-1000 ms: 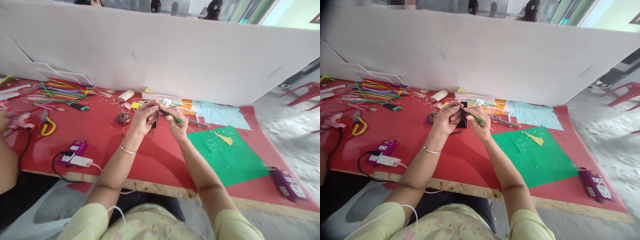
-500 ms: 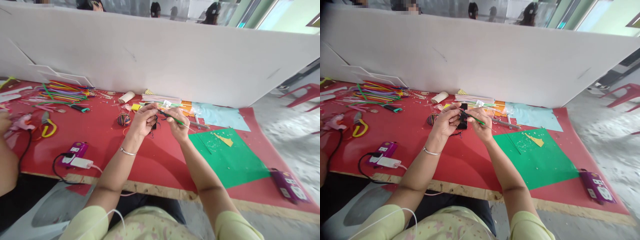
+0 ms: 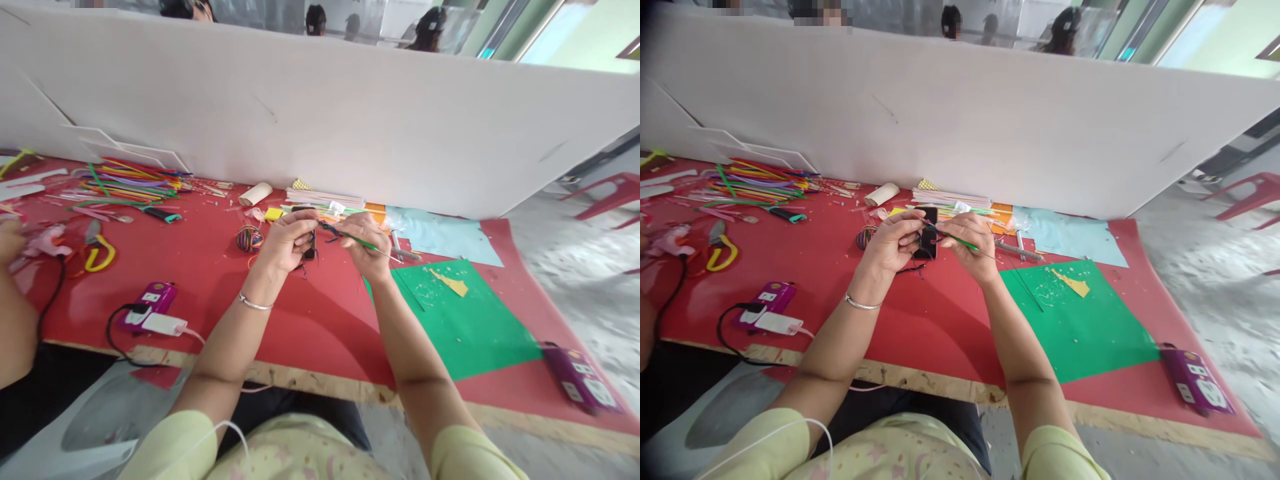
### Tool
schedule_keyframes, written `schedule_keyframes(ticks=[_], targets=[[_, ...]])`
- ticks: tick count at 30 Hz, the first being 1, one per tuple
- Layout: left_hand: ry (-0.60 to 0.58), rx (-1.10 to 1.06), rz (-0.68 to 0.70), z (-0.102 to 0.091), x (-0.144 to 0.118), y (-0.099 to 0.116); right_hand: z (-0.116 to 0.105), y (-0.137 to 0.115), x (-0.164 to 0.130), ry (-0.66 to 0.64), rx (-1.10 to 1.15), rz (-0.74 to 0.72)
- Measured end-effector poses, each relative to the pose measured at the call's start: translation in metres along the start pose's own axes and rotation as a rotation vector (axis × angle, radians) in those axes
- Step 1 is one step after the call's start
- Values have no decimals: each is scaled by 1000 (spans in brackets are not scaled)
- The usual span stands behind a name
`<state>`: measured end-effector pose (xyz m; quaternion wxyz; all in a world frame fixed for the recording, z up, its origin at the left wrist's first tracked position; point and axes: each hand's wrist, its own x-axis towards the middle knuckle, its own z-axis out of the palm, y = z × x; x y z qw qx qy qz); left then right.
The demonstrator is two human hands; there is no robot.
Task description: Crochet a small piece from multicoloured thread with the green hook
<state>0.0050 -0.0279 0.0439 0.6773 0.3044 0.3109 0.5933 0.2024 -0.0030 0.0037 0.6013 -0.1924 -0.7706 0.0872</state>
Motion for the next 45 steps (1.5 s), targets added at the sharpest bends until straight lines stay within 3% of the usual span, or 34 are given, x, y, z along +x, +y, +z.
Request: schedule_keyframes(ticks=[6, 14, 22, 25, 31, 36, 40, 45], targets=[[-57, 62, 31, -6, 4, 0, -6, -5, 5, -65, 70, 32], [-153, 137, -66, -15, 8, -2, -19, -20, 7, -129, 213, 333], [-116, 98, -95, -14, 7, 1, -18, -27, 11, -150, 144, 173], [-126, 110, -83, -15, 7, 1, -19, -29, 11, -153, 138, 193], [-176, 100, -82, -18, 8, -1, -16, -24, 5, -84, 318, 415], [-229, 50, -54, -16, 8, -4, 10, -7, -3, 67, 614, 637], [-206, 26, 36, -12, 6, -6, 27, -2, -7, 165, 676, 722], [-210, 25, 104, -10, 4, -5, 31, -6, -6, 236, 654, 757]])
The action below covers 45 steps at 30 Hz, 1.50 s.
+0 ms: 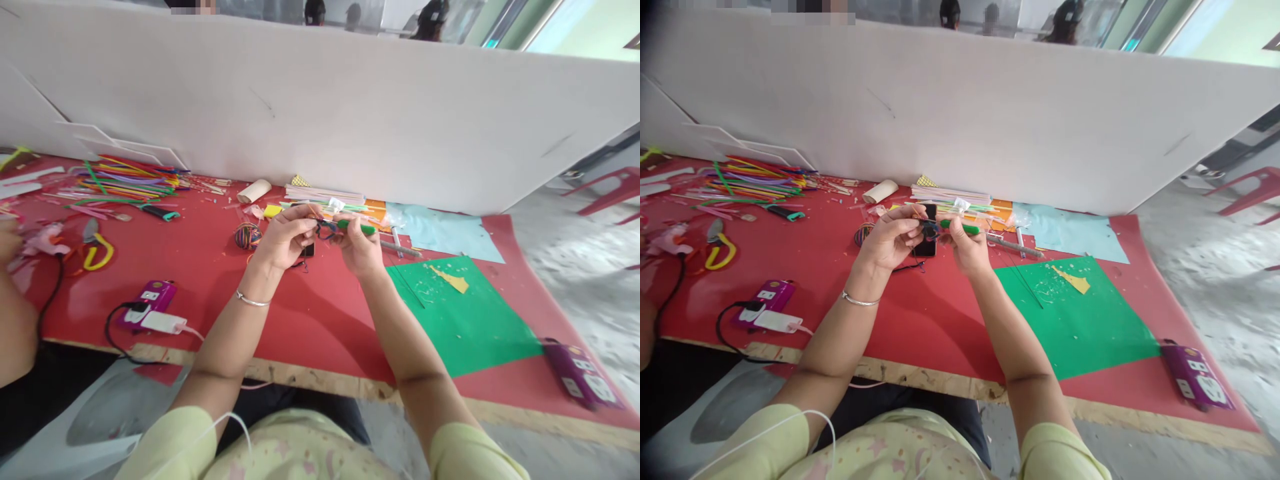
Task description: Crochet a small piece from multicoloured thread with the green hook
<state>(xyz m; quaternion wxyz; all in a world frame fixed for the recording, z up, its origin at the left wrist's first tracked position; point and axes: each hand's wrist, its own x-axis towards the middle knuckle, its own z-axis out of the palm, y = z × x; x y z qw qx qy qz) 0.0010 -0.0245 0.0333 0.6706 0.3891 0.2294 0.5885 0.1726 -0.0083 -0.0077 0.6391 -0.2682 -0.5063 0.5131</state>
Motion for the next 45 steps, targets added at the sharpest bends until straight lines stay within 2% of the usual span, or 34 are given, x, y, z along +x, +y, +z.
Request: schedule_keyframes(ticks=[8, 14, 17, 22, 27, 32, 35, 40, 43, 45], targets=[[100, 29, -1, 4, 3, 1, 2, 0, 0, 57, -7, 17], [136, 16, 14, 6, 3, -7, 1, 8, 0, 21, -40, -45], [181, 67, 108, 8, 4, -16, 1, 8, 0, 55, -46, -82], [351, 249, 336, 14, 3, -28, 6, 6, -7, 92, -158, -218], [426, 201, 378, 21, 0, -38, 23, 13, -22, 251, -218, -246], [437, 90, 374, 26, -2, -43, 33, 17, -30, 292, -263, -388], [392, 49, 328, 26, -2, -36, 27, 16, -25, 245, -295, -463], [206, -60, 49, 15, 1, -15, 6, 15, -9, 62, -312, -555], [172, -123, -67, 8, 4, -11, -3, 13, -2, -7, -356, -588], [150, -130, -92, 7, 5, -12, -7, 11, 0, -40, -377, -619]])
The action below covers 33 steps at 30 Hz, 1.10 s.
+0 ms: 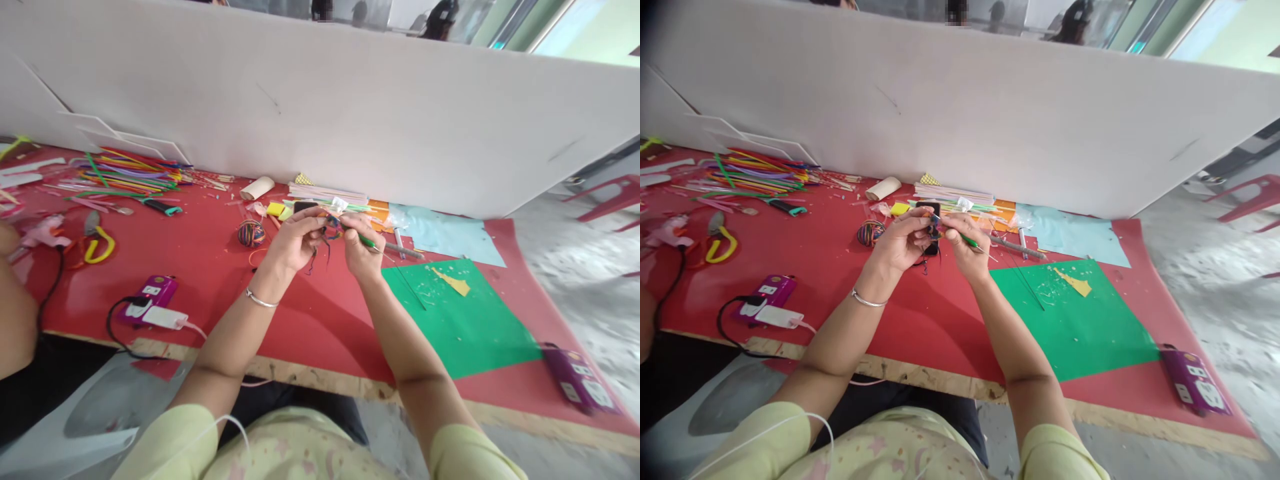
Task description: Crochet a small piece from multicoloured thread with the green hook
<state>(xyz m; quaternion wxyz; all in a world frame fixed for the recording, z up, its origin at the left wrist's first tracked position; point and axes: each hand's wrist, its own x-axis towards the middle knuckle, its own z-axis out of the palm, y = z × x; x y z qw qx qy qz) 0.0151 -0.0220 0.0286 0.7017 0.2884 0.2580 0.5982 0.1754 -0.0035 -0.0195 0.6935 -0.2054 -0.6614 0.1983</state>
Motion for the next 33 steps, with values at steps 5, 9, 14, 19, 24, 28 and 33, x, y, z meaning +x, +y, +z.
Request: schedule_keyframes(ticks=[5, 9, 14, 19, 24, 28, 33], targets=[[49, 110, 176, 6, -1, -8, -7, -6, 7, -91, -58, -87], [37, 165, 224, 4, -1, -8, -7, -6, 9, -85, 6, -35], [-62, 132, 172, -3, 0, -5, -6, -2, 8, -102, 69, 9], [-69, 161, 190, 0, 0, -5, -6, -1, 8, -74, 105, 19], [-43, 173, 234, 2, -1, -5, -5, -4, 8, -79, 82, 16], [-33, 206, 263, 0, -2, -3, -5, -5, 6, -54, 51, 72], [16, 267, 293, -1, 0, -3, -3, -6, 4, -15, 45, 112]])
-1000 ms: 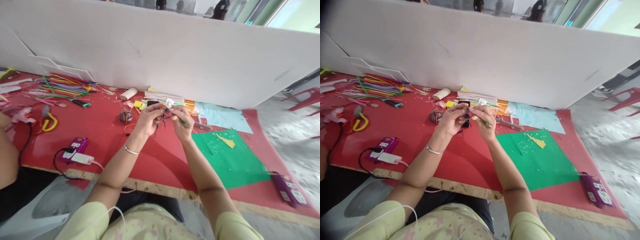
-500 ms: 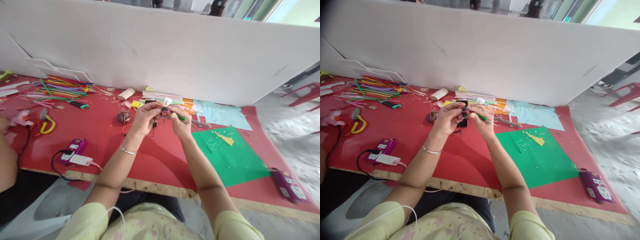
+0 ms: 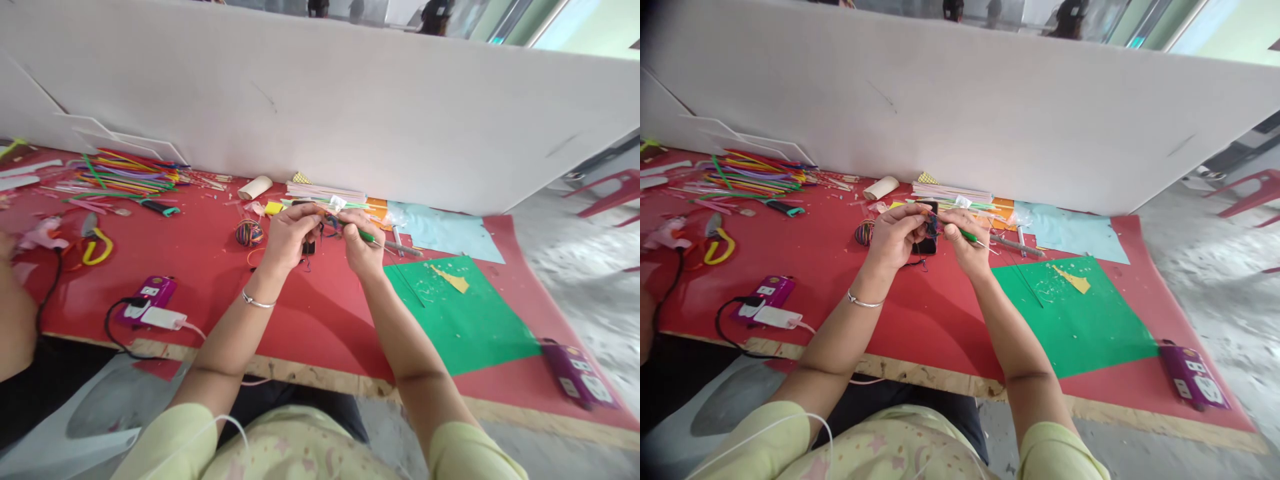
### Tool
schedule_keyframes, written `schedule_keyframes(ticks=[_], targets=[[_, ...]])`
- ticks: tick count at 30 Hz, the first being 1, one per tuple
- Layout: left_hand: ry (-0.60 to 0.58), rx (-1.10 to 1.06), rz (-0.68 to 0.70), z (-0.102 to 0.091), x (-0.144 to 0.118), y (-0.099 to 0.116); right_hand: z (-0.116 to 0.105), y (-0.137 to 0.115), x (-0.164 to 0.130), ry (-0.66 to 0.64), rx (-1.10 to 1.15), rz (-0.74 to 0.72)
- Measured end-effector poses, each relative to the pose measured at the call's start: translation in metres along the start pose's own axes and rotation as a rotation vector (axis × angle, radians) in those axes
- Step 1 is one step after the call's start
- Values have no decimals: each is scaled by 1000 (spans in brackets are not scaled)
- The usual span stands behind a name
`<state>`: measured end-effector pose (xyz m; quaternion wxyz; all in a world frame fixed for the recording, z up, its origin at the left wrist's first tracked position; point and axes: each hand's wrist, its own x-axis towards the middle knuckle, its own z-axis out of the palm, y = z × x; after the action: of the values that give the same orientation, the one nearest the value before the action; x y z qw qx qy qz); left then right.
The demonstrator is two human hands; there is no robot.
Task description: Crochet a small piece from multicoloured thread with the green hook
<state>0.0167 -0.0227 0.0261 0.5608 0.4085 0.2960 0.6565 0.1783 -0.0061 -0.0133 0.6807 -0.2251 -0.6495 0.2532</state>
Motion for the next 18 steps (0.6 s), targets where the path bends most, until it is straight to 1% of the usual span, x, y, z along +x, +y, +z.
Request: schedule_keyframes(ticks=[3, 5, 7, 10, 12, 13, 14, 15, 16, 18], targets=[[16, 51, -3, 0, 1, -7, 2, 0, -1, 40, 9, -13], [17, 134, 35, -1, 0, -11, 3, -3, -1, 72, -22, -14], [52, 284, 164, -3, -1, -14, 4, -7, 1, 76, -84, -13], [117, 561, 422, -6, -4, -12, 3, -15, 3, 33, -160, 4], [133, 662, 520, -7, -4, -9, 3, -18, 4, 17, -152, 29], [138, 666, 530, -8, -4, -8, 3, -18, 4, 17, -133, 44], [145, 637, 511, -8, -3, -7, 3, -17, 3, 19, -111, 59], [147, 576, 458, -9, -2, -7, 3, -15, 3, 25, -87, 75], [135, 483, 370, -9, -1, -6, 2, -13, 2, 31, -64, 96], [64, 245, 142, -8, 1, -4, 2, -8, 1, 43, -18, 140]])
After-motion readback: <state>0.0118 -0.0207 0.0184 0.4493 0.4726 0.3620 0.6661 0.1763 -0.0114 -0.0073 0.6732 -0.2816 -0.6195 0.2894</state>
